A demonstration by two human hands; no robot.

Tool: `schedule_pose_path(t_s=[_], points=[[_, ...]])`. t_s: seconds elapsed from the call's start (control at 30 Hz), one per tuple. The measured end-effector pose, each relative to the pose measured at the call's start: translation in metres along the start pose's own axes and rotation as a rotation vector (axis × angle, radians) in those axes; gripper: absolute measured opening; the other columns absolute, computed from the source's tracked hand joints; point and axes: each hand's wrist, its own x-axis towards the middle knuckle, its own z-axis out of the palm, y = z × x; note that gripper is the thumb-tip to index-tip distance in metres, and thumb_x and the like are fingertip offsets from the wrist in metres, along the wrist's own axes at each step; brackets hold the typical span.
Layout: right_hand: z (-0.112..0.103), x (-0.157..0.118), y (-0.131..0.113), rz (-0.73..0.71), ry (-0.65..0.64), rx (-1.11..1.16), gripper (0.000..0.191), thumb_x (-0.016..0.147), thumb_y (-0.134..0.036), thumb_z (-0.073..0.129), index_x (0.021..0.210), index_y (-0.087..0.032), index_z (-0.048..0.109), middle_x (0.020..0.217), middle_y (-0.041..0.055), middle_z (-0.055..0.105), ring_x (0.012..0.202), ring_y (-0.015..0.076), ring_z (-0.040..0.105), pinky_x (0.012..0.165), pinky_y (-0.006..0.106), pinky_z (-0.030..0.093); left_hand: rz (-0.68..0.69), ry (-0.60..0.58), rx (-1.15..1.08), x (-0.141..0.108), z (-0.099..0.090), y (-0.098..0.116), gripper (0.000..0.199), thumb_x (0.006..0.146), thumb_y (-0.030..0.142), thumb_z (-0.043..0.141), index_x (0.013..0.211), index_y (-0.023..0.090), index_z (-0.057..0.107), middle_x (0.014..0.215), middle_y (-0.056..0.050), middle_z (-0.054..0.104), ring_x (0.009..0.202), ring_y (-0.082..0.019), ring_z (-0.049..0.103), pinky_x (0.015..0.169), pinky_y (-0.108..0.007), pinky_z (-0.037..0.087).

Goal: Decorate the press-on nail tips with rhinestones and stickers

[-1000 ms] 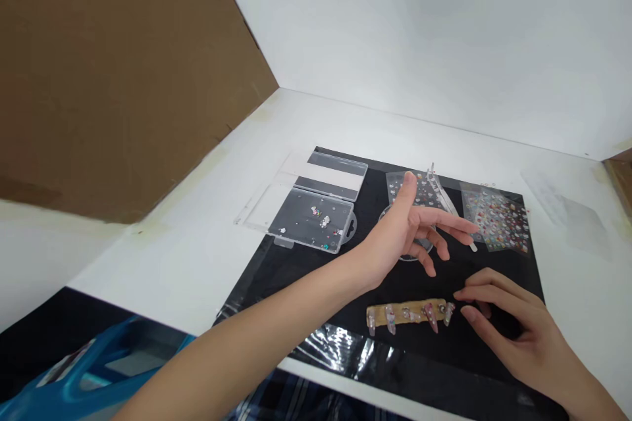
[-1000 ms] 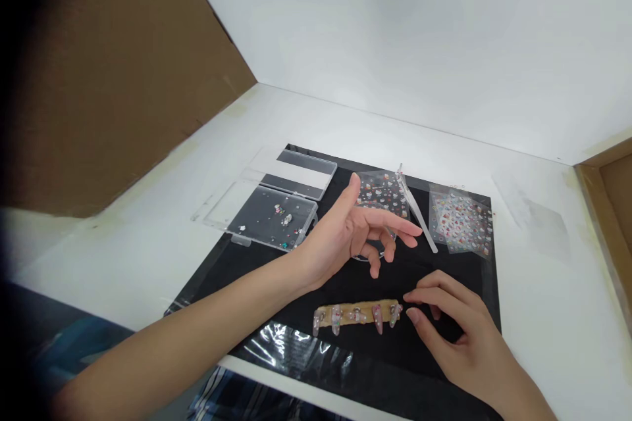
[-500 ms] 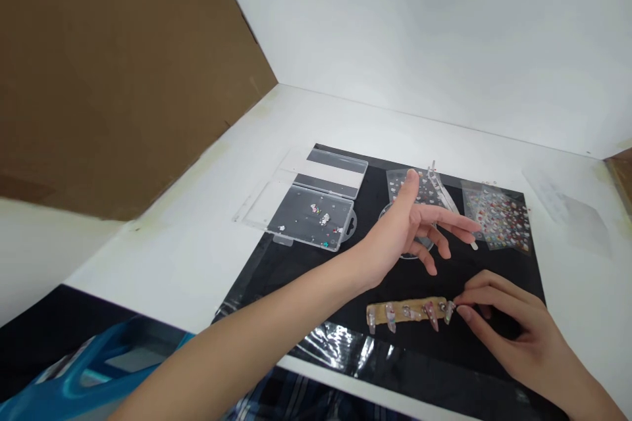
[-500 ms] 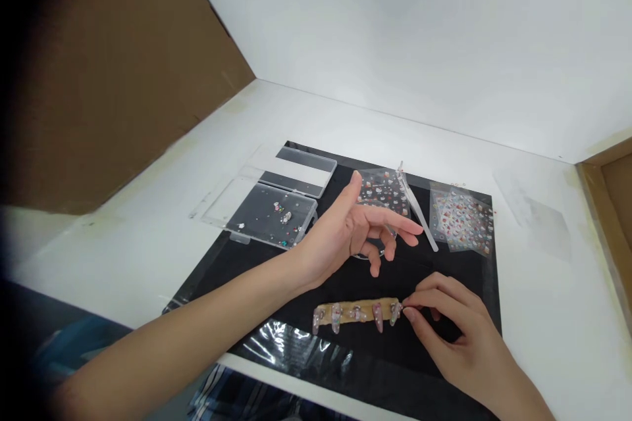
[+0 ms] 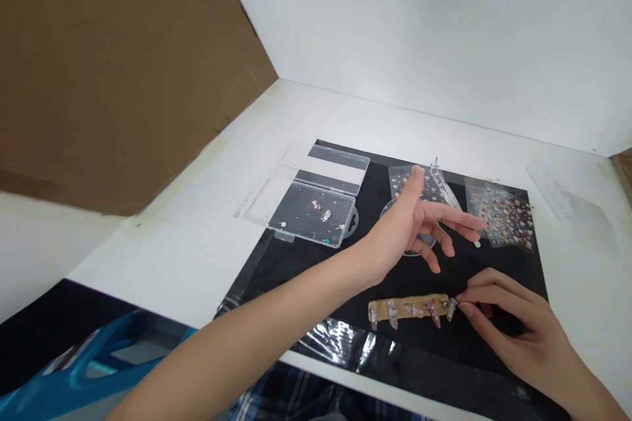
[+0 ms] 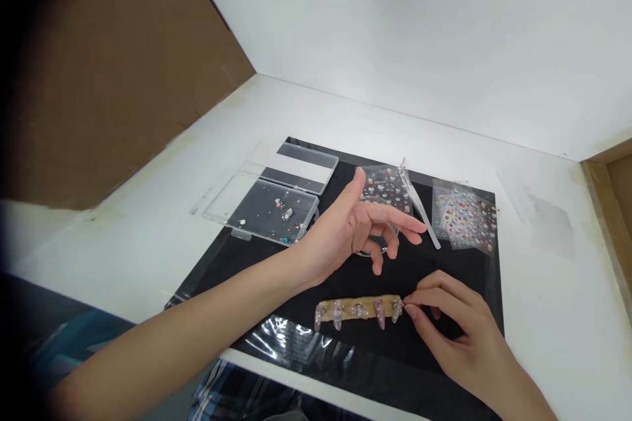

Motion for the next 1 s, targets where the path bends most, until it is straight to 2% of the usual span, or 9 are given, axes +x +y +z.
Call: schedule_pose_path(t_s=[0.3,0.63,0.83,1.0], points=[[-0.0013,-0.0001,-0.0019,-0.032,0.027,-0.044,0.014,0.101,-0.014,0.070,0.100,-0.025,0.079,0.088,0.0040,0.076,0.071,0.0142,0.076,0.063,0.018,0.061,0.005,-0.003,0.004,-0.0004,-0.0013,-0.0018,0.108,0.114,0.071,-0.002,0.112,0.007,0.084,0.114,-0.022,0.076,0.077,-0.017,0.059,0.056,-0.022,0.056],[-0.0025,-0.0033,-0.0004,-0.099,0.020,-0.141,0.019,0.104,-0.012,0.066,0.112,-0.026,0.077,0.093,0.0023,0.074,0.078,0.0104,0.075,0.070,0.016,0.062,0.011,-0.013,0.029,-0.0014,-0.0009,-0.0015,0.109,0.113,0.072,-0.003,0.118,0.004,0.081,0.117,-0.022,0.075,0.077,-0.015,0.059,0.058,-0.020,0.056],[-0.0026,-0.0037,0.0003,-0.112,0.013,-0.150,0.025,0.104,-0.011,0.064,0.118,-0.027,0.077,0.096,0.0017,0.075,0.081,0.0097,0.076,0.073,0.015,0.062,0.038,-0.033,0.008,-0.0018,-0.0030,-0.0038,0.100,0.110,0.085,0.022,0.118,0.005,0.081,0.116,-0.020,0.076,0.079,-0.016,0.059,0.059,-0.019,0.056],[-0.0030,-0.0036,0.0002,-0.107,-0.001,-0.141,0.024,0.104,-0.012,0.065,0.118,-0.027,0.077,0.096,0.0013,0.075,0.081,0.0097,0.076,0.073,0.015,0.062,0.042,-0.037,0.001,-0.0004,-0.0036,-0.0057,0.102,0.109,0.086,0.019,0.117,0.006,0.082,0.116,-0.019,0.077,0.079,-0.016,0.059,0.059,-0.020,0.057]])
